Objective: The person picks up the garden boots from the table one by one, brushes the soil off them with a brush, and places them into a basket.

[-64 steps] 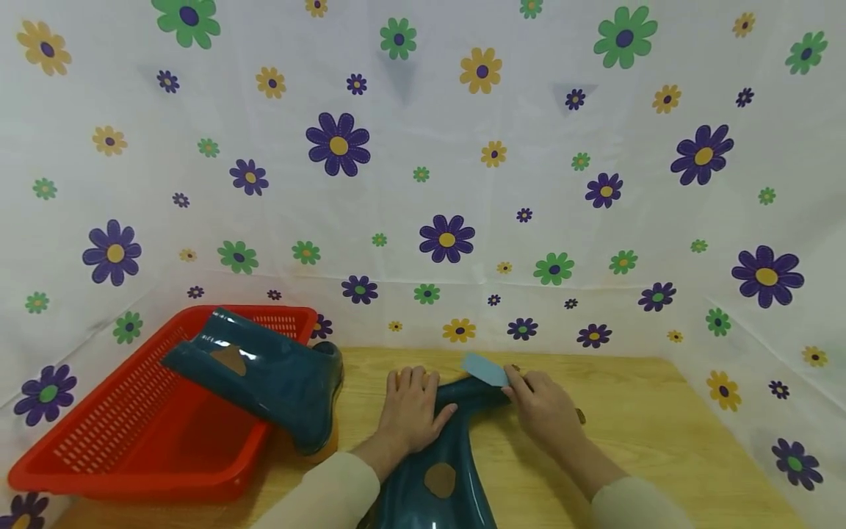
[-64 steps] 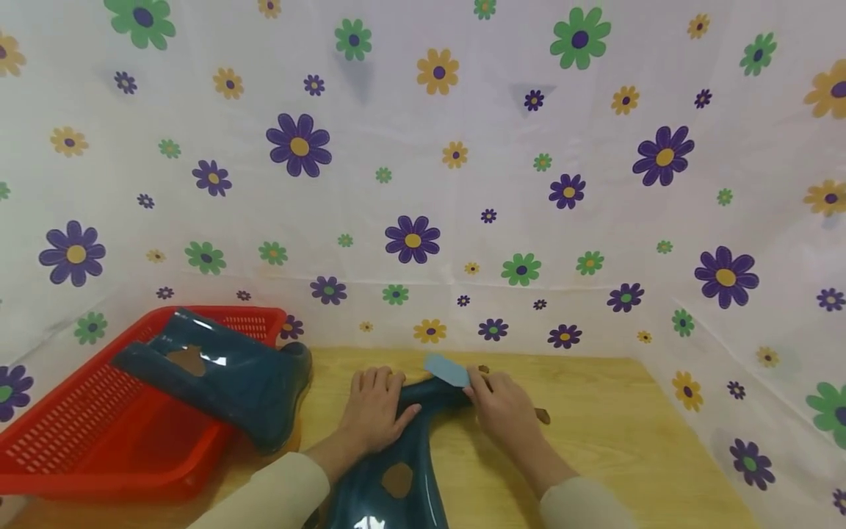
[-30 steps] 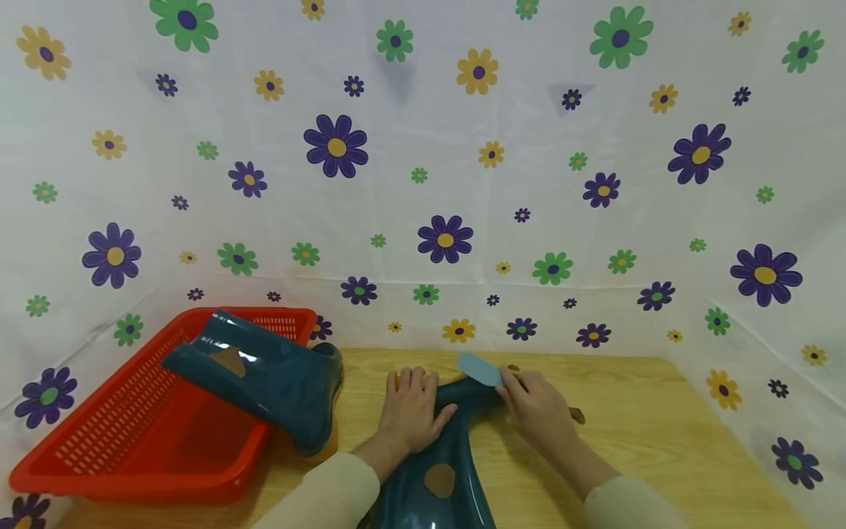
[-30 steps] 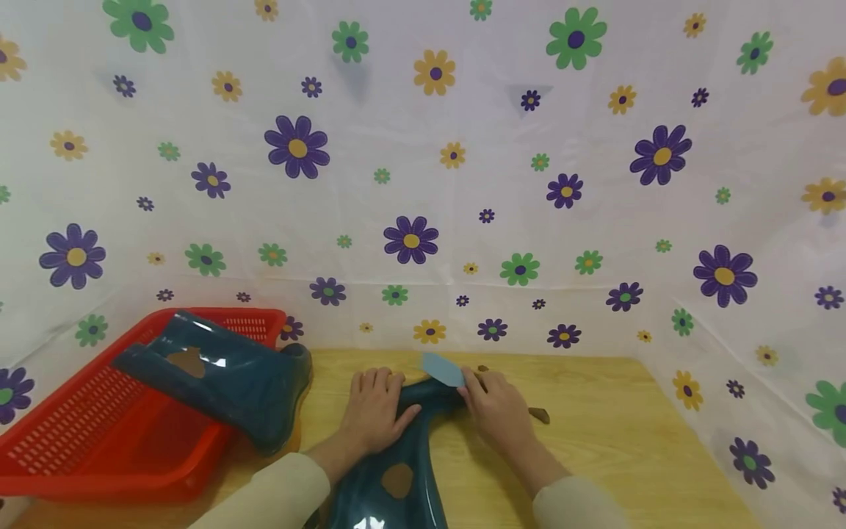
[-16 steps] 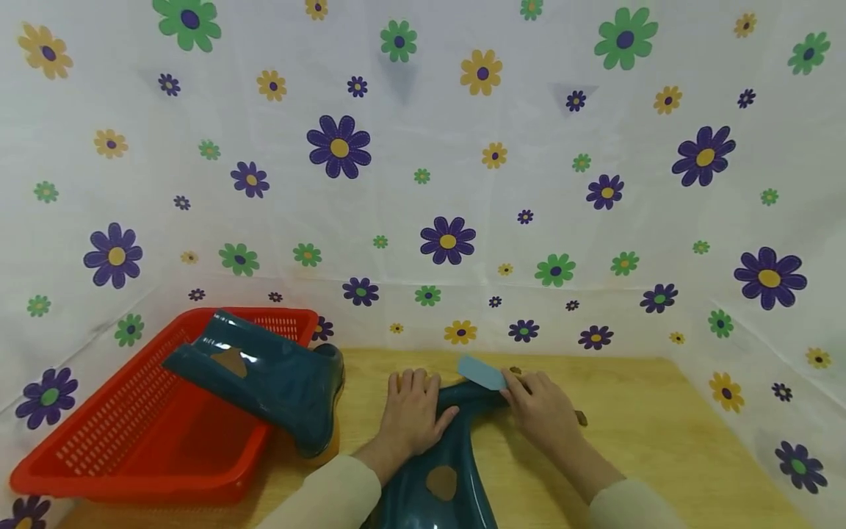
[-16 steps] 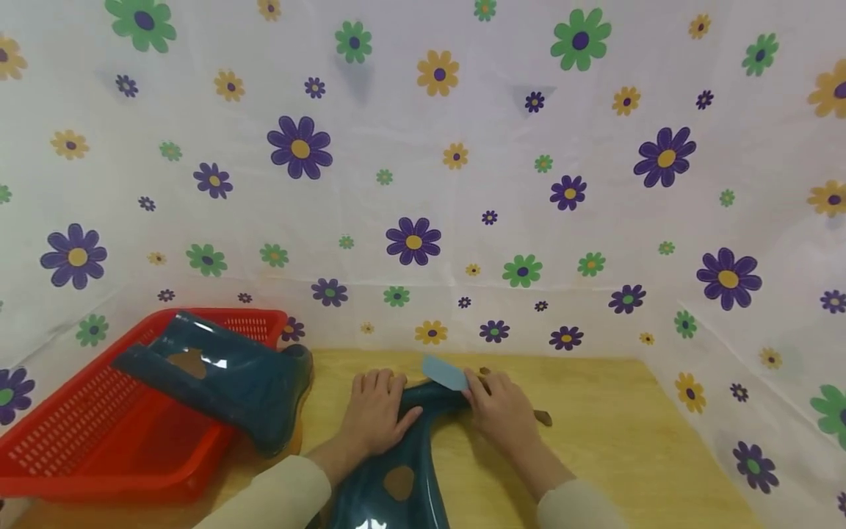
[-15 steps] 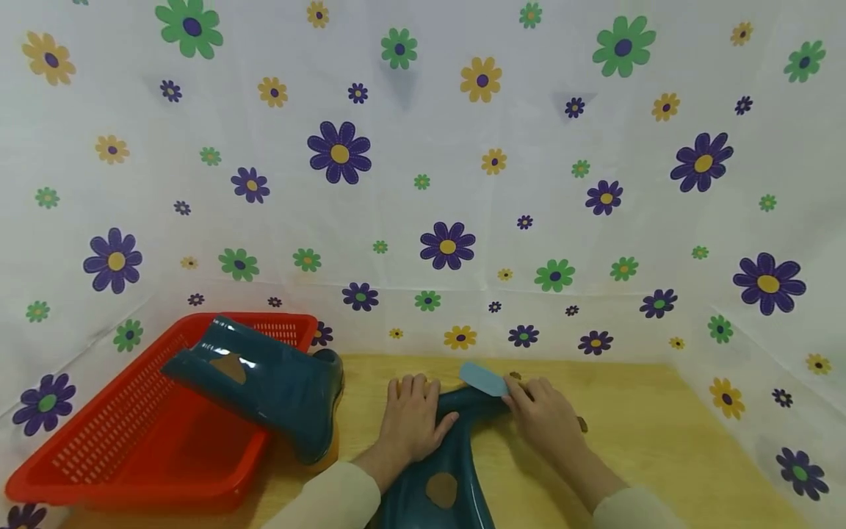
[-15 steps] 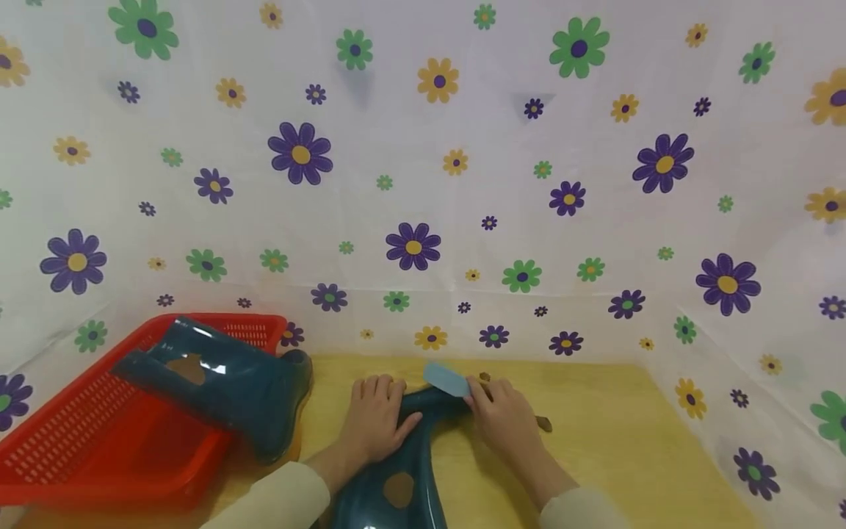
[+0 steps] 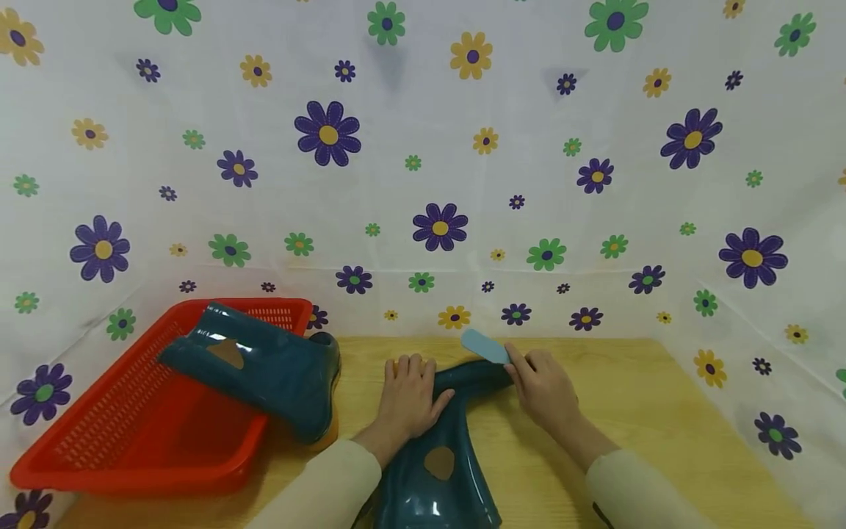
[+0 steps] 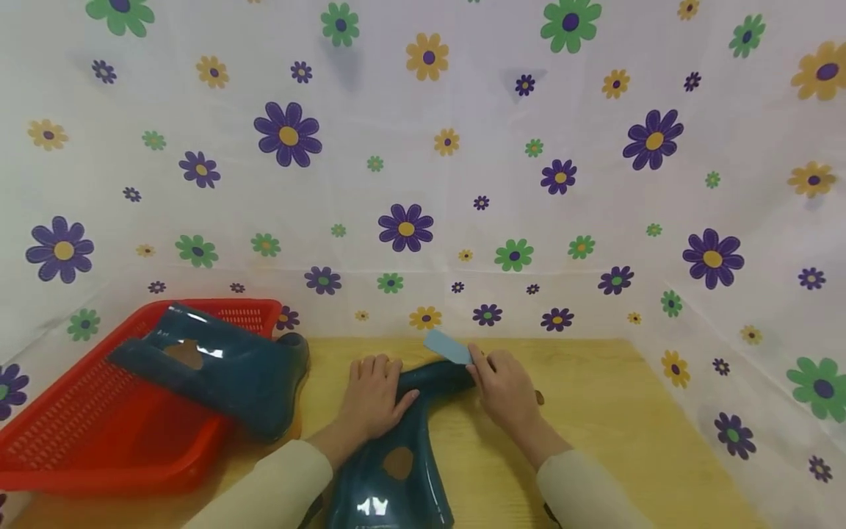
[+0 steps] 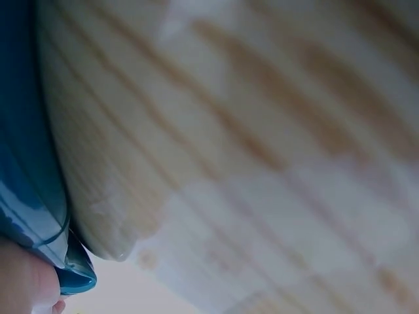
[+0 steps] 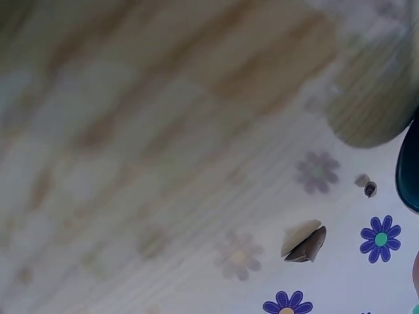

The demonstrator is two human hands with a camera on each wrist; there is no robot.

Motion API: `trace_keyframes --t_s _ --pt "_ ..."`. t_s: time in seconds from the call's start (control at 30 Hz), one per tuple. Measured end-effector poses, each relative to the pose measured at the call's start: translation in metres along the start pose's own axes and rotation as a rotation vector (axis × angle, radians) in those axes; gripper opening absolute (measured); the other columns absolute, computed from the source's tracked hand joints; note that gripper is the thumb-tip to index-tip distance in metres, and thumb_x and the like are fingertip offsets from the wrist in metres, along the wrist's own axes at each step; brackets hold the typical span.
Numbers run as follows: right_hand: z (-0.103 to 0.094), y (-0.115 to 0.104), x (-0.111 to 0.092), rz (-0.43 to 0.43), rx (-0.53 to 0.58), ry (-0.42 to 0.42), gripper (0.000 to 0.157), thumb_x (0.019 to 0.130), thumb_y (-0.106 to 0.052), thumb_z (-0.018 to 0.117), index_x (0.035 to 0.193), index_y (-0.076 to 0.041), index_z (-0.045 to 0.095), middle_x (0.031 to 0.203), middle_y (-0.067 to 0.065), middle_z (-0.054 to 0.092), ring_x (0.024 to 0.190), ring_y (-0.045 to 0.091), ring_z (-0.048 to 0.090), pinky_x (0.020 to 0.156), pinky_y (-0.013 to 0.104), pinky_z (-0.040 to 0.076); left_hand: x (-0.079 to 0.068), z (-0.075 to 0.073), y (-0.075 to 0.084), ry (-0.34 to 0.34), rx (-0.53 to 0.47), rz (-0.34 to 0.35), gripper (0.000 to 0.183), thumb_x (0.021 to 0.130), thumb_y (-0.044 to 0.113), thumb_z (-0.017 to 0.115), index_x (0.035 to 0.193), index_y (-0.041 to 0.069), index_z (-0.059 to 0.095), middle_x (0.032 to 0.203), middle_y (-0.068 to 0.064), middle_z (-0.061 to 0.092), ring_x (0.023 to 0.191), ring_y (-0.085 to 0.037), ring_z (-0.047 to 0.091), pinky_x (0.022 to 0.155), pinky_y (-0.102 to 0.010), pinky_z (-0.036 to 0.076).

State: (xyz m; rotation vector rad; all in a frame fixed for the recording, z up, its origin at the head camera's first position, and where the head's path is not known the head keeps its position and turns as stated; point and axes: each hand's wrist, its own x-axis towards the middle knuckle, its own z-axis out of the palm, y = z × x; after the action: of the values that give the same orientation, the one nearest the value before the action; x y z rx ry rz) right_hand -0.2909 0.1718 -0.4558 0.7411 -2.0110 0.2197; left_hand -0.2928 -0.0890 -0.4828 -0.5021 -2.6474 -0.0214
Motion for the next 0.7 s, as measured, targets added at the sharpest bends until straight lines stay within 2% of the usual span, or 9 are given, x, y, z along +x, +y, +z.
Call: trace_keyframes --t_s 0.13,0.23,0.43,0.7 --pt "0.005 0.013 0.004 -0.101 -0.032 0.007 0.049 0.110 -0.033 0.034 0.122 -0.002 0.069 0.074 0.008 0.051 0.063 0.018 0.040 0.053 0.027 0.035 0.011 -0.002 0.004 -0.054 0.004 -0.015 0.062 0.100 0.062 0.039 0.131 0.010 0.050 0.122 -0.015 0.052 0.114 -0.034 0.043 0.101 -0.054 0.030" --pt "0.008 0.018 0.003 -0.141 -0.050 -0.007 0.048 0.110 -0.033 0.034 0.123 -0.003 0.069 0.076 0.009 0.052 0.063 0.019 0.042 0.054 0.027 0.036 0.014 -0.002 0.005 -0.057 0.030 -0.026 0.062 0.099 0.063 0.038 0.132 0.011 0.050 0.122 -0.015 0.052 0.114 -0.034 0.044 0.100 -0.053 0.031" --pt "0.007 0.021 -0.003 -0.169 -0.061 -0.042 0.050 0.110 -0.035 0.031 0.125 -0.005 0.068 0.076 0.008 0.052 0.065 0.019 0.043 0.055 0.028 0.037 0.009 0.003 0.006 -0.040 0.026 -0.015 0.062 0.099 0.063 0.041 0.130 0.011 0.051 0.121 -0.015 0.054 0.111 -0.034 0.046 0.098 -0.054 0.032" --pt "-0.001 0.023 -0.007 -0.199 -0.053 -0.047 0.048 0.110 -0.034 0.031 0.127 -0.008 0.067 0.073 0.007 0.048 0.064 0.019 0.040 0.054 0.027 0.035 0.002 0.005 0.002 -0.016 0.048 -0.004 0.061 0.098 0.063 0.042 0.129 0.010 0.051 0.116 -0.014 0.053 0.108 -0.033 0.045 0.096 -0.053 0.033"
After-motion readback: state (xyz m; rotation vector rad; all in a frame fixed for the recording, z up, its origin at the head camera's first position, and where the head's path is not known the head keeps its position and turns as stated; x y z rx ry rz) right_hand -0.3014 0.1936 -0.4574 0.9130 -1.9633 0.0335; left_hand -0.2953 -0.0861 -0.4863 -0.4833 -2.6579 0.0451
